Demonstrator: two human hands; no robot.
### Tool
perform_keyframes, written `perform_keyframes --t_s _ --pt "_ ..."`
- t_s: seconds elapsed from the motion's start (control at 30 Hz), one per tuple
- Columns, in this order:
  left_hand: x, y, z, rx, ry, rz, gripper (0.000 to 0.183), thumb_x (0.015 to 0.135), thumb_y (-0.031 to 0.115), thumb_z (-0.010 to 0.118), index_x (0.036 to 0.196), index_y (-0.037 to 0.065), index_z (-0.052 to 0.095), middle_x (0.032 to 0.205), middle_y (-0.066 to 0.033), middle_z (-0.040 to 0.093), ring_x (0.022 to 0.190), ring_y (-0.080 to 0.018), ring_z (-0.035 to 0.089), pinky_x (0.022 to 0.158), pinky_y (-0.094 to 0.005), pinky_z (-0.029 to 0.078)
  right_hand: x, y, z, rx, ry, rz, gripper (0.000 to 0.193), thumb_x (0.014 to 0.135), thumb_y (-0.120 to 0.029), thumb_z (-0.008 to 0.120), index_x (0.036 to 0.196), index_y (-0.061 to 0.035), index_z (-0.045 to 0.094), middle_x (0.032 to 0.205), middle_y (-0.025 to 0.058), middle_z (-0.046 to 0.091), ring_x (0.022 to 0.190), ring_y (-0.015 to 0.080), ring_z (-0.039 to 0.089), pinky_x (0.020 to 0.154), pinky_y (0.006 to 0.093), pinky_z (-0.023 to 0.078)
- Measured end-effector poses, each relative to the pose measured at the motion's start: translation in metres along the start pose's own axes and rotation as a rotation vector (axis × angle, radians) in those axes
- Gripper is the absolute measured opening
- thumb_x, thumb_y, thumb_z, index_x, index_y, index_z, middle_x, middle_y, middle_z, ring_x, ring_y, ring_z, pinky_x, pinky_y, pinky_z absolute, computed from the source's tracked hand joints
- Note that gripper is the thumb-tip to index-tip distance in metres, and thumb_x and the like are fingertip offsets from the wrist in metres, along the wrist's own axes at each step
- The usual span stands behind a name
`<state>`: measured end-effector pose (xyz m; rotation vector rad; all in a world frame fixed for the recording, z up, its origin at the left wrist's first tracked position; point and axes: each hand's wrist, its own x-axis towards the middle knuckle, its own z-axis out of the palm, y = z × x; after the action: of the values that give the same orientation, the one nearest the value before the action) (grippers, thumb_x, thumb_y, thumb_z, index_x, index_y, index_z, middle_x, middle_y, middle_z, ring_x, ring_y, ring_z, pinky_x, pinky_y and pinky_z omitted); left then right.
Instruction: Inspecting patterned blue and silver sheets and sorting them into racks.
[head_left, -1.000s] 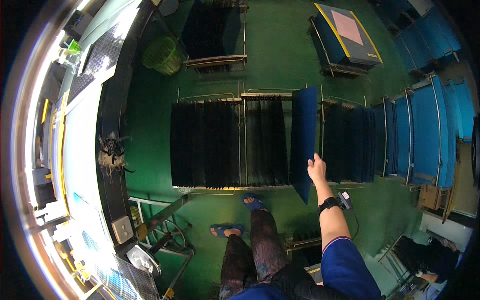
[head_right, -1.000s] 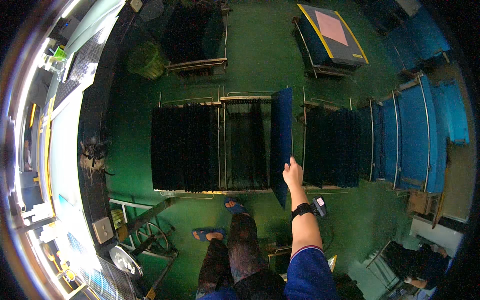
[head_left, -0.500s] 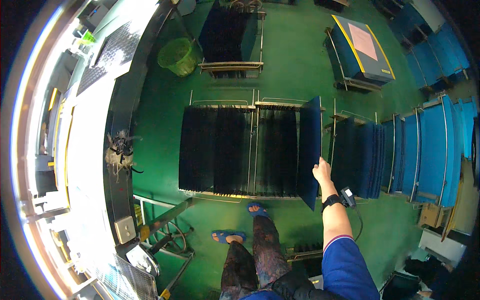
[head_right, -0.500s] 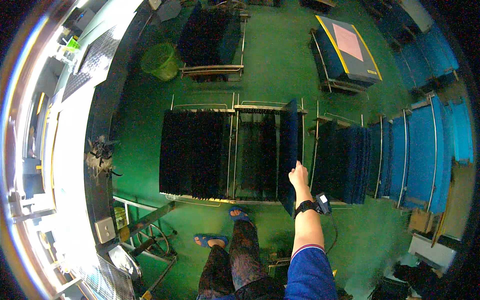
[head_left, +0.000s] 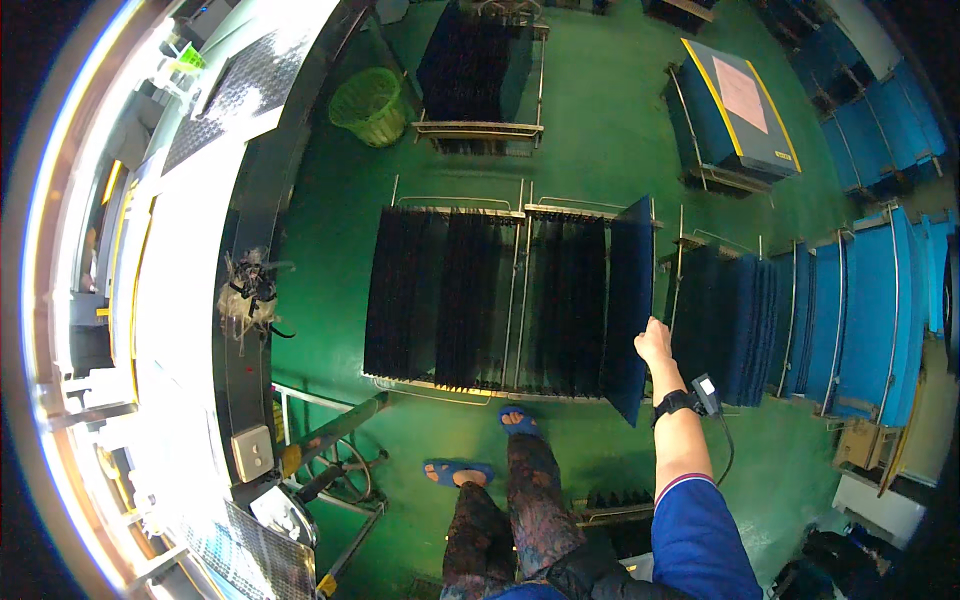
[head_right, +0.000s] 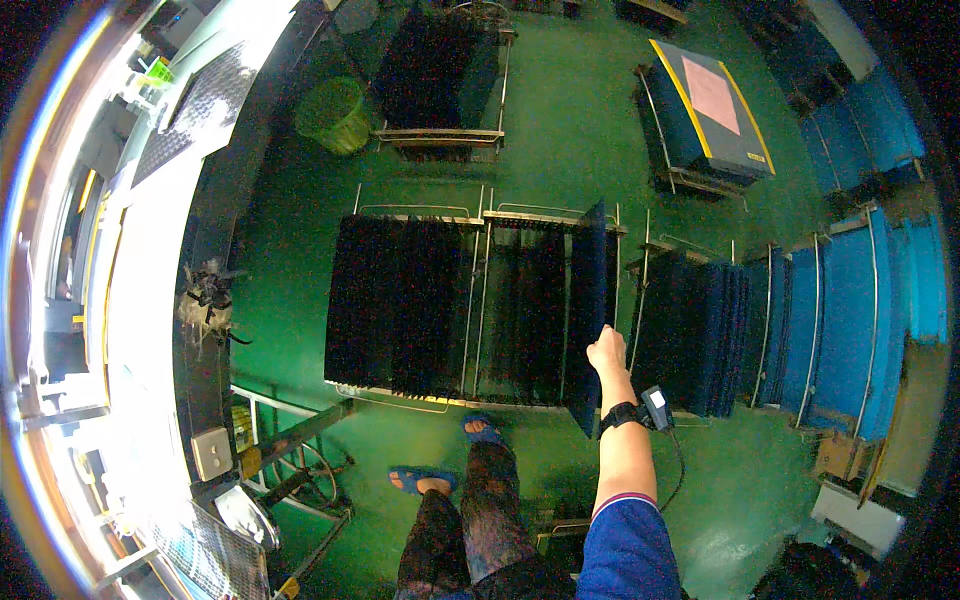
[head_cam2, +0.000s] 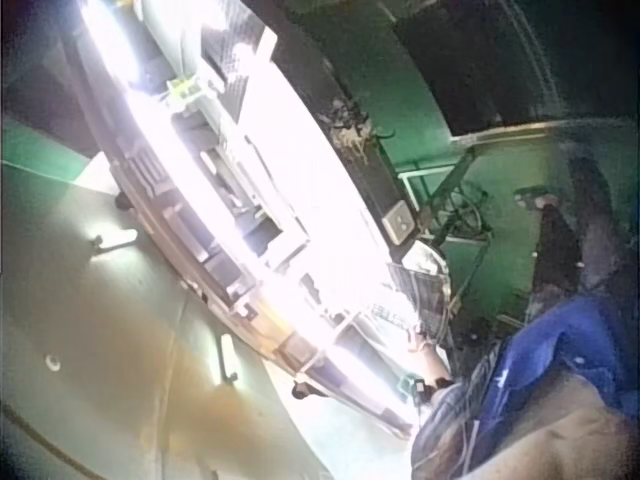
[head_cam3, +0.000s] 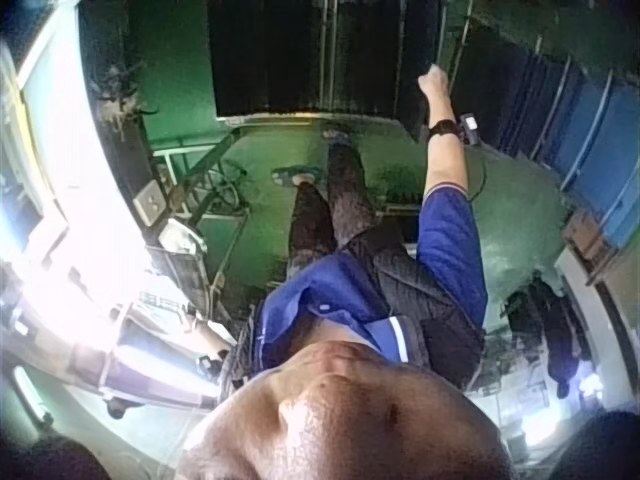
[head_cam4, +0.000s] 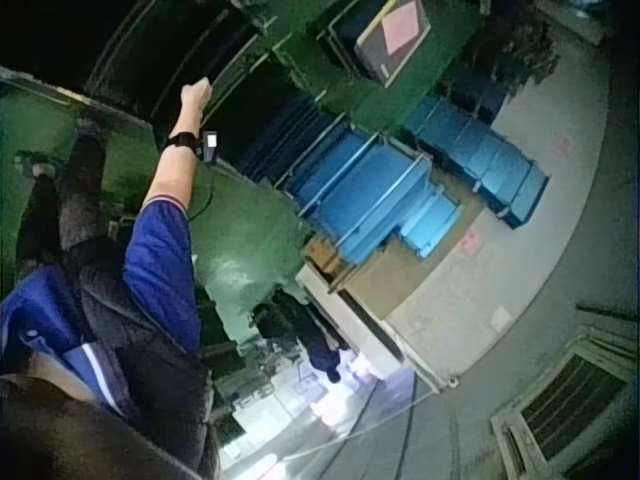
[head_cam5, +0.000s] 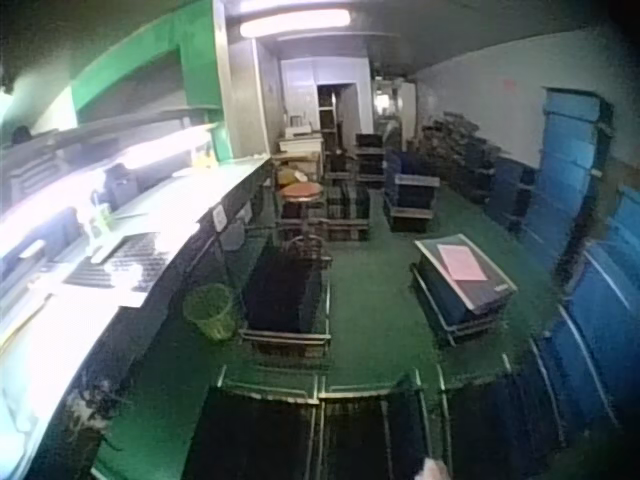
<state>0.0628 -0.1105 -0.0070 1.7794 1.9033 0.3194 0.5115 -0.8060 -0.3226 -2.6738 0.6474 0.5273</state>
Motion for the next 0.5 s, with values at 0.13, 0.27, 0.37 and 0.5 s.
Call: perform_keyframes --t_s 0.13,0.27,0.37,0.5 --pt "0.000 -0.002 -0.007 0.009 0.013 0.008 0.035 0.086 0.026 0.062 0.110 0.001 0.060 0.099 -0.0103 0.064 0.083 -0.0214 0.061 0.068 -0.0367 0.051 0.004 -0.001 -0.007 -0.004 -0.070 0.061 0.024 0.071 -0.005 0.060 0.092 0.0063 0.058 0.095 0.0280 0.061 0.095 0.0413 0.059 0.083 0.0432 0.049" --pt "0.000 -0.003 -0.012 0.016 0.022 0.021 0.035 0.086 0.026 0.062 0.110 0.001 0.060 0.099 -0.0100 0.064 0.082 -0.0212 0.061 0.067 -0.0368 0.051 0.019 0.011 0.000 0.026 -0.201 0.139 0.026 0.070 -0.005 0.063 0.093 0.0062 0.058 0.100 0.0287 0.060 0.097 0.0404 0.059 0.085 0.0426 0.049" --pt "0.002 -0.001 -0.019 0.027 0.040 0.038 0.035 0.086 0.026 0.062 0.110 0.001 0.060 0.099 -0.0099 0.064 0.082 -0.0210 0.061 0.067 -0.0368 0.051 0.026 0.009 0.008 -0.070 -0.155 0.026 0.026 0.070 0.005 0.052 0.095 0.0118 0.055 0.082 0.0311 0.062 0.063 0.0391 0.065 0.046 0.0408 0.055" --pt "0.003 -0.001 -0.027 0.050 0.046 0.069 0.035 0.086 0.027 0.062 0.110 0.001 0.061 0.099 -0.0096 0.064 0.082 -0.0208 0.061 0.066 -0.0368 0.051 0.037 0.002 0.019 -0.062 -0.291 0.015 0.050 0.074 -0.004 0.060 0.118 0.0127 0.044 0.107 0.0377 0.054 0.093 0.0426 0.062 0.073 0.0428 0.056"
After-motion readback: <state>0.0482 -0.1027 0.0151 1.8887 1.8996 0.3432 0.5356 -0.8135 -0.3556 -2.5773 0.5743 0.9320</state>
